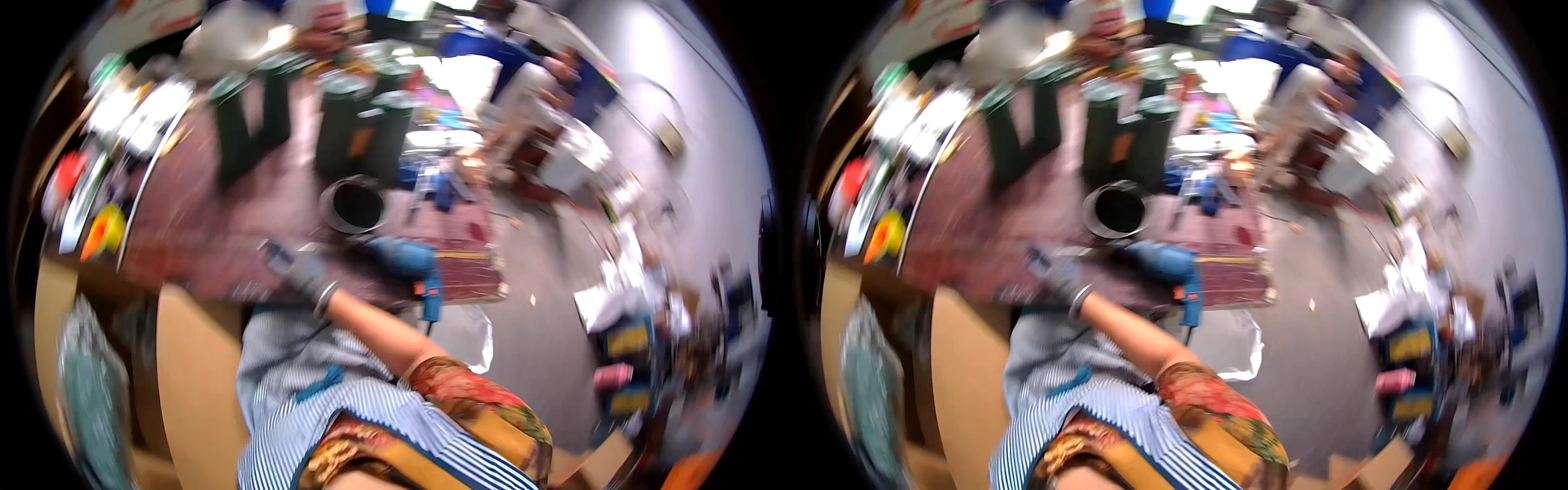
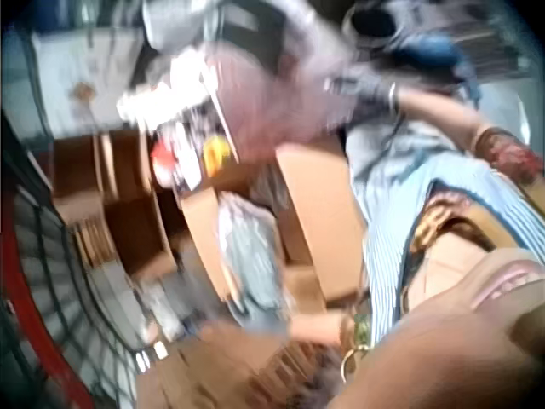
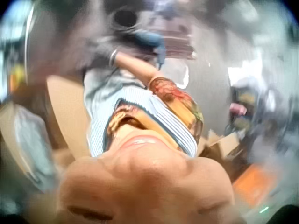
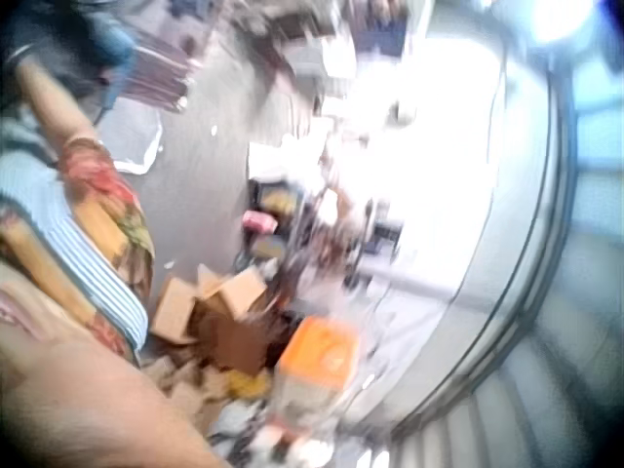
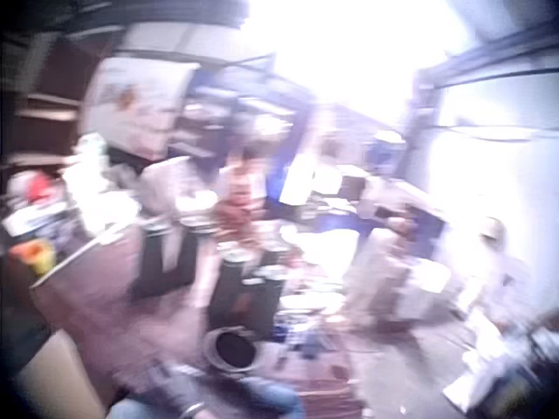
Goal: The person assembles green plastic jugs by using a power drill to attach wooden handles, placing each assembly into a plastic bag, and then putting the bagged jug into a large cardboard box.
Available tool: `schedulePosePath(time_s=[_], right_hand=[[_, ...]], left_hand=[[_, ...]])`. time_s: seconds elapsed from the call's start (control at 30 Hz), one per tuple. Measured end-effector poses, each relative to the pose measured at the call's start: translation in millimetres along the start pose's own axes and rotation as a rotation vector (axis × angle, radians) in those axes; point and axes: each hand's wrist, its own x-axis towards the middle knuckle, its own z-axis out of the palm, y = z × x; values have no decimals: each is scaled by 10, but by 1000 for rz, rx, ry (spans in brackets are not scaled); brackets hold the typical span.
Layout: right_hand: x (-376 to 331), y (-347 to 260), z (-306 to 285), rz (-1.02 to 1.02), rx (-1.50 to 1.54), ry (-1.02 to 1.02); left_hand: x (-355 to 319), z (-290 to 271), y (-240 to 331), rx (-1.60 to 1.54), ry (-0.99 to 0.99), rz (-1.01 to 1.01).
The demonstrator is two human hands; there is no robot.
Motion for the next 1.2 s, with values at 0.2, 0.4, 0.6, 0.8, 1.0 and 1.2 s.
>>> schedulePosePath(time_s=[0.2,0.4,0.6,0.8,1.0,1.2], right_hand=[[50,213,-117,-310,-301,-63],[-128,249,75,-381,-442,-161],[-56,16,59,-372,-491,-169],[-28,-74,106,-387,-516,-171],[-103,12,117,-287,-522,-151],[67,-49,117,-232,-506,-176]], left_hand=[[474,-466,-1164,749,97,43],[754,-38,-2331,919,-71,-353],[1775,1472,-2528,1042,-508,-137],[2541,2871,-2627,1347,-906,194],[2644,3272,-3102,931,-765,403],[2523,2606,-2935,821,-628,504]])
